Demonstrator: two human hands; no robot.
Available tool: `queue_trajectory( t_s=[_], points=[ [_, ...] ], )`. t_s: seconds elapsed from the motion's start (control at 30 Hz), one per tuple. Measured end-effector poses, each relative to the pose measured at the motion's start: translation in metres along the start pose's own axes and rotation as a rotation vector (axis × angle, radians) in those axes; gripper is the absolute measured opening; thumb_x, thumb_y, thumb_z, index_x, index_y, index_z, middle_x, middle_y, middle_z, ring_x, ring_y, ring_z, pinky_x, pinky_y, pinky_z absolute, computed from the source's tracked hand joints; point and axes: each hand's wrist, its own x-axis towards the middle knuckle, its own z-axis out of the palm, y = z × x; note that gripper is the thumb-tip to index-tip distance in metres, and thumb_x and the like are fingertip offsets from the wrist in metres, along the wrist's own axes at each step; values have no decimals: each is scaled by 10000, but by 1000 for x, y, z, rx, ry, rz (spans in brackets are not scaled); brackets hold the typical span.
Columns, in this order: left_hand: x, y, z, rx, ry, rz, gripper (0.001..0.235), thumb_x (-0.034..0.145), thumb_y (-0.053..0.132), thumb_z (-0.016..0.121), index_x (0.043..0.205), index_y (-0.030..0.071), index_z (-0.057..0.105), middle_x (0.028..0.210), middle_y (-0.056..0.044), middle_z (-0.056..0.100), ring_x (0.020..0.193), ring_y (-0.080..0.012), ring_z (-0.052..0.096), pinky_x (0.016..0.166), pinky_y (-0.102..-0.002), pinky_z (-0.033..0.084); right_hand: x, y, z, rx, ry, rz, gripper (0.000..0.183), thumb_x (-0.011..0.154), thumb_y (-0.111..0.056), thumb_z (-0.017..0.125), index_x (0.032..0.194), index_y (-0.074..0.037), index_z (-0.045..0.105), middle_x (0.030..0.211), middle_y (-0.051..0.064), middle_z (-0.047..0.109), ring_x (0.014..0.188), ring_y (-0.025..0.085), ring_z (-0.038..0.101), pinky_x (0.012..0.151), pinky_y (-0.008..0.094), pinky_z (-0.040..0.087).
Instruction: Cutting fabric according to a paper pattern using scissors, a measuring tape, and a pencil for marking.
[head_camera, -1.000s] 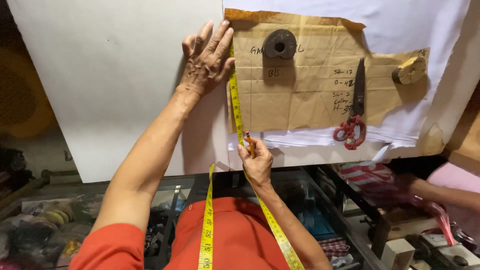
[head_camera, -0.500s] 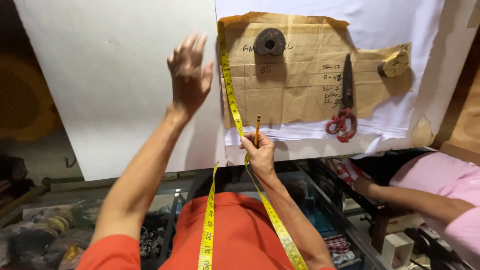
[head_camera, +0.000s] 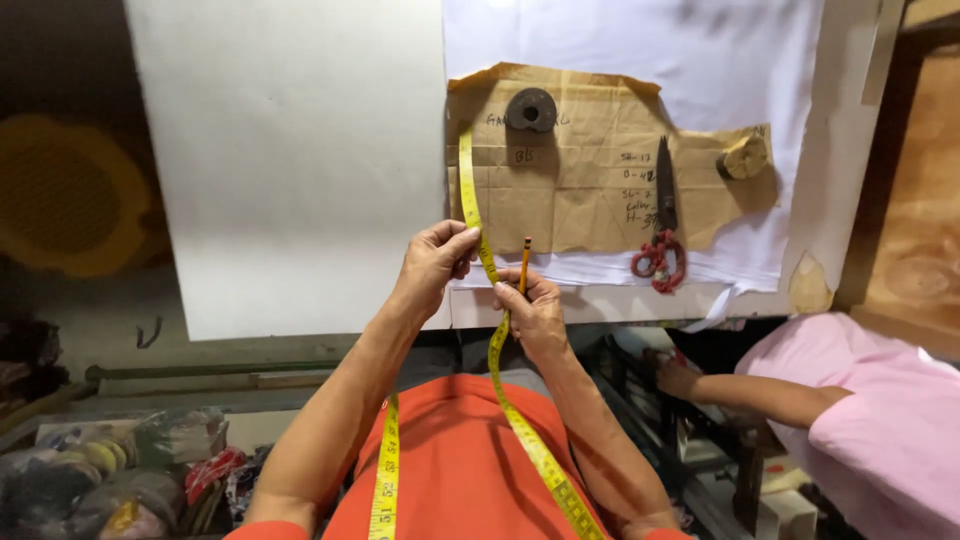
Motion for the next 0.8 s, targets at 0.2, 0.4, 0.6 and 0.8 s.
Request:
queue_trajectory(
  t_s=[0.2,0.4,0.6,0.8],
  points=[
    [-66,66,29,130,70,262,142,948,196,740,889,70,763,699,-118,704,522,-116,595,504,-215,500,7,-45,2,-40,-165,-74,163,910,-12,723,1039,86,703,627,212,673,273,72,412,266,197,345],
    [-84,71,33,88,141,337,141,959,203,742,919,69,762,765,-126,720,550,-123,607,534,-221,517,6,-79,3,25,-340,-73,165,895,53,694,1034,141,682,615,237,653,297,51,421,284,175,348],
    [-101,78,41,8,179,359,153,978,182,709,952,34,735,770,-148,708,573,-120,604,553,-204,514,8,-90,-10,9,-369,-60,180,884,47,703,1040,135,685,600,245,647,274,63,413,274,180,341],
    [-111,80,42,5,189,363,166,983,183,711,981,20,742,794,-152,718,582,-116,622,563,-199,540,11,-93,-11,-46,-368,-80,192,891,-7,733,1039,111,705,563,207,629,288,73,435,278,180,347]
  ],
)
